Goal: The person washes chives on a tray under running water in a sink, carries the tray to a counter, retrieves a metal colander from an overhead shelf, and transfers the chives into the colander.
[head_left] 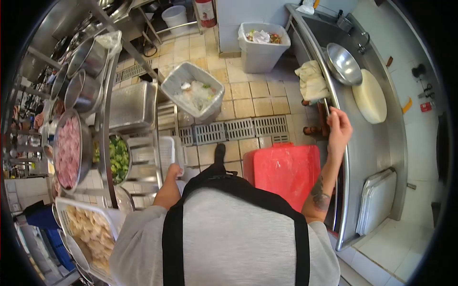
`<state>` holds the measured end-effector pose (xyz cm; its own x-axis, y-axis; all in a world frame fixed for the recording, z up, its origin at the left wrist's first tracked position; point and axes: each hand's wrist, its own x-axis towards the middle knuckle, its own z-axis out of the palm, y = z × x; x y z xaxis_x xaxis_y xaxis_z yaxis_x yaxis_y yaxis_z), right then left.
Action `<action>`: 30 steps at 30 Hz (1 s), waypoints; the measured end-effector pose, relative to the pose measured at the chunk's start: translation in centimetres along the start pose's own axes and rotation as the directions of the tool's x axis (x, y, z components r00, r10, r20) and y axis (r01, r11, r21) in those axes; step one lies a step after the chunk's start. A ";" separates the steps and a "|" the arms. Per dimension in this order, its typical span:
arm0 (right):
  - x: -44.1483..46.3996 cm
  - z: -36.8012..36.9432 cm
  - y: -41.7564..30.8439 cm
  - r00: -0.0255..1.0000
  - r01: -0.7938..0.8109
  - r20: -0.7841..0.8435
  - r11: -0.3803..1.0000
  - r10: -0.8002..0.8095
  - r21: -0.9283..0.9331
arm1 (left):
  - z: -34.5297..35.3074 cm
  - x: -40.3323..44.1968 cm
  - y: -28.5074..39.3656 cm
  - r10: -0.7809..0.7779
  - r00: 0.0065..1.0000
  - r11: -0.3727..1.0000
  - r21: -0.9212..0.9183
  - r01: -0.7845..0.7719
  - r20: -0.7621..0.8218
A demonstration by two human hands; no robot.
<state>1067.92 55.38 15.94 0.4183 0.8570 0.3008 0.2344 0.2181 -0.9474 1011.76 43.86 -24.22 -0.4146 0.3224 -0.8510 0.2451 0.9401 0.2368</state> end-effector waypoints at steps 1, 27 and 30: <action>1.4 0.0 -0.2 1.000 0.022 -0.004 0.999 -0.022 -0.028 | -1.2 1.9 2.2 0.132 0.989 0.991 0.010 -0.131 -0.063; 43.3 -8.0 -13.9 0.623 0.242 -0.150 0.371 -0.768 -0.897 | 10.7 -31.8 97.4 0.859 -0.512 -0.509 -0.084 -0.856 0.007; 50.6 -8.3 -16.8 0.564 0.203 -0.093 0.247 -0.820 -0.947 | 12.3 -37.8 103.7 0.815 -0.579 -0.572 -0.134 -0.809 0.015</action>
<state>1092.42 91.24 47.99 0.1251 0.2614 0.9571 0.9744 -0.2141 -0.0689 1063.60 127.78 26.78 0.4528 0.5784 0.6786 0.0782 -0.7839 0.6159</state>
